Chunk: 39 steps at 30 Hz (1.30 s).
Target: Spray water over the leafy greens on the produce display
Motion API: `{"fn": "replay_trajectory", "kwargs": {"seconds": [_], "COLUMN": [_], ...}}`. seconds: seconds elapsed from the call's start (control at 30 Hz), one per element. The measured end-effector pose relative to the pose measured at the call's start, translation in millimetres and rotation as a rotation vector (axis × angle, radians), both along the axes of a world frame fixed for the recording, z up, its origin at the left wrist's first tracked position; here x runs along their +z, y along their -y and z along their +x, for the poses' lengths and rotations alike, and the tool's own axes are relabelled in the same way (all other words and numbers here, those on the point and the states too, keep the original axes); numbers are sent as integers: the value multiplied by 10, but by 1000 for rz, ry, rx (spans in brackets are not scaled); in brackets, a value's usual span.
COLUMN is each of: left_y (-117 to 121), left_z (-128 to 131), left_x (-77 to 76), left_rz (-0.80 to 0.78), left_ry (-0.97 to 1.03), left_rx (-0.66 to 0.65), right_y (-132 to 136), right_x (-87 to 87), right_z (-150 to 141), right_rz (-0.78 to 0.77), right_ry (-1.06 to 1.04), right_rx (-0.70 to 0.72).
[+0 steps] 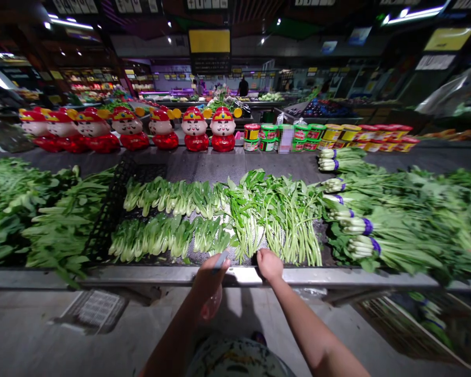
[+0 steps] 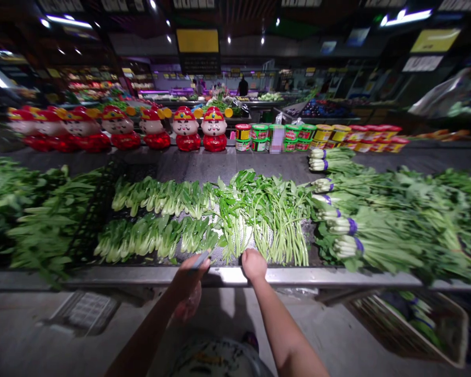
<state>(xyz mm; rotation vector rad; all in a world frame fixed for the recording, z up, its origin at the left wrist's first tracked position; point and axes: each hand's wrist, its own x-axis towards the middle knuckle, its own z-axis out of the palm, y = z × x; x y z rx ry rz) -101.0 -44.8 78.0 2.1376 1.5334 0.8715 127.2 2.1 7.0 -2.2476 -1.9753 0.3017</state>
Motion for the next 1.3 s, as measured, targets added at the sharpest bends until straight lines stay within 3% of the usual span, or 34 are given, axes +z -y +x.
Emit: {"fn": "replay_trajectory", "kwargs": {"seconds": [0.1,0.2,0.47,0.57,0.7,0.9,1.07,1.17,1.3], "left_y": [-19,1,27,12,3,37,72,99,152], "left_z": [15,34,182,263,367,502,564,589,661], "left_x": [-128,-181,20,111,159,-3,-129,-126,-26], "left_rz": [72,95,-83,-151,-209,-275,-422,-460,-374], "left_ry": [-151,-141,146,219,304,377,350,320,327], "left_rx": [-36,11,11,20,88,168,122,111,88], "right_y": [2,-4,-121,-204,-295,-320,-308,-316,-318], "right_x": [13,17,21,51,94,38,-7,9,20], "right_z": [-1,6,136,302,634,1125,1393,1516,1659], "right_rz": [-7,-10,-54,-40,17,46,50,55,54], "right_ry": [8,-5,-201,-289,-302,-246,-208,-191,-115], "right_rx": [-2,4,98,167,122,71,45,37,38]}}
